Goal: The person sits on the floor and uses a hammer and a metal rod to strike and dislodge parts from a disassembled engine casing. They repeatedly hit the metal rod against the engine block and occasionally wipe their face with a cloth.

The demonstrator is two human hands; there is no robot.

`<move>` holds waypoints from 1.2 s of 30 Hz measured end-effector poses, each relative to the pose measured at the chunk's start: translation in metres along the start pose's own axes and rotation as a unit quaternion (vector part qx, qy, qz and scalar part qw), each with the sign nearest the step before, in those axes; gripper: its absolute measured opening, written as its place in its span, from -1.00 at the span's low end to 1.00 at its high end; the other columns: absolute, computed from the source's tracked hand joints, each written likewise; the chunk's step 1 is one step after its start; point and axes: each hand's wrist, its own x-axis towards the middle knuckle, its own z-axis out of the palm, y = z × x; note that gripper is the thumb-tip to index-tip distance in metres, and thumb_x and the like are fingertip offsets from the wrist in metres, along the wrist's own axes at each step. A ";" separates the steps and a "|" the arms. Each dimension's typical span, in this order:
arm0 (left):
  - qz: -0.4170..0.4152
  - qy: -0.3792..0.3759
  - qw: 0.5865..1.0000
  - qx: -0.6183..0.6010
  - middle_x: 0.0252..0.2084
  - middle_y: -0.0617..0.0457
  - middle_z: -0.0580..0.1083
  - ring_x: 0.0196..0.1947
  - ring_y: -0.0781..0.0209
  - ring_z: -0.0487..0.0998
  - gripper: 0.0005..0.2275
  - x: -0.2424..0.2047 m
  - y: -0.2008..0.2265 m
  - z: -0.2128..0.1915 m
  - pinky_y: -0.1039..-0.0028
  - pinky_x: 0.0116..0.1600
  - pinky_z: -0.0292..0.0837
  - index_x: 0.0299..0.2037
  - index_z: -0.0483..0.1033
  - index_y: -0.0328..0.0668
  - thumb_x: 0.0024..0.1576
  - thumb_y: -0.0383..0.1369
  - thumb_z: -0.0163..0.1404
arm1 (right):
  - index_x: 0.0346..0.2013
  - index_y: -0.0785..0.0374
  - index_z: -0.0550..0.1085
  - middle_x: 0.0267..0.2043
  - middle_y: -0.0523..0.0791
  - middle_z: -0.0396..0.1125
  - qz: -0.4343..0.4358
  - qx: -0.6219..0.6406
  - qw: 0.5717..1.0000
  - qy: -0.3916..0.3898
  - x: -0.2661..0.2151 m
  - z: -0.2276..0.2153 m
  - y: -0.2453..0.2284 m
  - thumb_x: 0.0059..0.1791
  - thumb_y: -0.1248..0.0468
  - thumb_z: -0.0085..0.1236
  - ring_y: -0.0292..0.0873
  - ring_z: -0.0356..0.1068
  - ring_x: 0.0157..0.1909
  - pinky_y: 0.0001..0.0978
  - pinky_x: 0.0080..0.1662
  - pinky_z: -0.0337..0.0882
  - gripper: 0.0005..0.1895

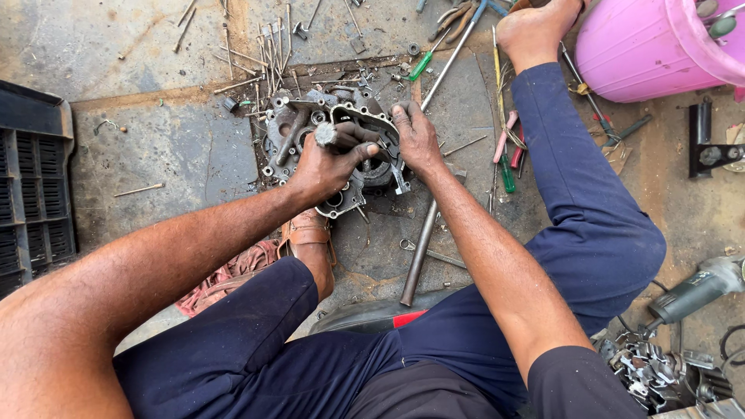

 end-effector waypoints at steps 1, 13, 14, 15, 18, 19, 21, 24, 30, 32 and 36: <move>0.003 -0.001 1.000 -0.005 -0.29 0.04 0.65 -0.29 0.40 0.61 -0.79 -0.001 -0.002 0.000 0.51 -0.18 0.54 -0.06 0.63 -0.25 0.16 -0.34 0.20 | 0.00 0.22 0.42 -0.11 -0.04 0.46 0.006 -0.001 1.000 0.002 0.000 0.000 0.002 0.16 -0.10 -0.18 -0.11 0.45 0.00 -0.17 0.03 0.40 -0.54; 0.067 -0.077 0.991 0.091 -0.24 0.01 0.66 -0.24 0.24 0.67 -0.78 -0.010 0.025 -0.001 0.39 -0.12 0.58 -0.14 0.64 -0.17 0.11 -0.24 0.23 | 0.04 0.30 0.41 -0.12 0.04 0.44 -0.087 -0.077 0.990 0.085 0.002 0.007 0.026 0.16 0.20 -0.10 0.03 0.44 -0.04 -0.07 0.00 0.40 -0.74; 0.100 -0.092 0.984 0.119 -0.25 -0.02 0.65 -0.25 0.19 0.68 -0.75 -0.006 0.028 -0.005 0.36 -0.13 0.57 -0.15 0.64 -0.18 0.10 -0.20 0.24 | 0.04 0.30 0.40 -0.11 0.04 0.44 -0.087 -0.071 0.990 0.084 0.003 0.006 0.026 0.16 0.20 -0.10 0.03 0.45 -0.03 -0.08 0.01 0.40 -0.73; 0.132 -0.110 0.974 0.146 -0.26 -0.06 0.64 -0.25 0.15 0.69 -0.71 -0.002 0.030 -0.007 0.33 -0.15 0.57 -0.16 0.64 -0.20 0.09 -0.16 0.25 | 0.05 0.30 0.40 -0.10 0.04 0.45 -0.085 -0.065 0.991 0.083 0.004 0.006 0.027 0.17 0.19 -0.10 0.02 0.46 -0.02 -0.08 0.02 0.41 -0.73; 0.033 -0.142 0.966 0.212 -0.32 -0.06 0.63 -0.32 0.09 0.69 -0.70 0.009 0.036 -0.005 0.30 -0.18 0.57 -0.16 0.65 -0.14 0.16 -0.07 0.17 | 0.04 0.30 0.40 -0.09 0.03 0.44 -0.073 -0.059 0.993 0.075 0.002 0.006 0.029 0.17 0.18 -0.11 0.02 0.46 -0.01 -0.10 0.02 0.42 -0.73; 0.012 -0.131 0.967 0.218 -0.33 -0.09 0.62 -0.35 0.05 0.68 -0.69 0.010 0.037 -0.003 0.28 -0.18 0.56 -0.17 0.65 -0.17 0.19 -0.07 0.15 | 0.04 0.30 0.39 -0.09 0.03 0.44 -0.070 -0.058 0.993 0.072 0.003 0.007 0.028 0.17 0.18 -0.12 0.02 0.46 0.00 -0.10 0.01 0.42 -0.72; -0.030 -0.105 0.967 0.230 -0.36 -0.15 0.60 -0.39 -0.01 0.65 -0.66 0.011 0.038 -0.002 0.24 -0.18 0.54 -0.18 0.65 -0.22 0.25 -0.06 0.11 | 0.03 0.31 0.41 -0.09 0.05 0.45 -0.088 -0.051 0.992 0.079 0.003 0.006 0.027 0.16 0.20 -0.11 0.03 0.46 -0.01 -0.09 0.02 0.42 -0.73; 0.036 -0.079 0.986 0.139 -0.26 -0.04 0.63 -0.32 0.10 0.70 -0.68 0.002 0.033 0.008 0.32 -0.20 0.59 -0.19 0.65 -0.16 0.18 -0.06 0.08 | 0.03 0.30 0.40 -0.09 0.04 0.43 -0.081 -0.042 0.993 0.070 0.007 0.008 0.026 0.15 0.21 -0.14 0.04 0.45 -0.02 -0.10 0.01 0.41 -0.74; 0.172 -0.121 0.945 0.251 -0.24 -0.13 0.59 -0.17 -0.13 0.61 -0.74 -0.006 0.032 0.011 0.22 -0.05 0.50 -0.19 0.63 -0.24 0.25 -0.16 0.13 | 0.02 0.27 0.43 -0.14 0.03 0.46 -0.100 -0.065 0.988 0.097 0.010 0.013 0.044 0.14 0.18 -0.08 0.07 0.46 -0.04 -0.08 0.03 0.40 -0.73; 0.171 -0.074 0.931 0.315 -0.20 -0.16 0.57 -0.20 -0.18 0.59 -0.71 0.003 0.039 0.018 0.17 -0.17 0.48 -0.23 0.64 -0.23 0.06 -0.14 0.22 | 0.02 0.26 0.44 -0.14 0.02 0.46 -0.115 -0.059 0.987 0.099 0.016 0.015 0.048 0.13 0.16 -0.08 0.07 0.47 -0.05 -0.06 0.03 0.40 -0.72; 0.313 0.064 0.931 0.176 -0.23 -0.02 0.60 -0.23 0.00 0.59 -0.85 0.019 0.028 0.036 0.29 -0.14 0.50 -0.26 0.64 -0.18 0.02 -0.35 0.25 | -0.03 0.31 0.40 -0.18 0.06 0.46 -0.164 -0.073 0.981 0.069 0.011 0.009 0.048 0.03 0.03 0.13 0.07 0.48 -0.09 -0.04 -0.05 0.45 -0.58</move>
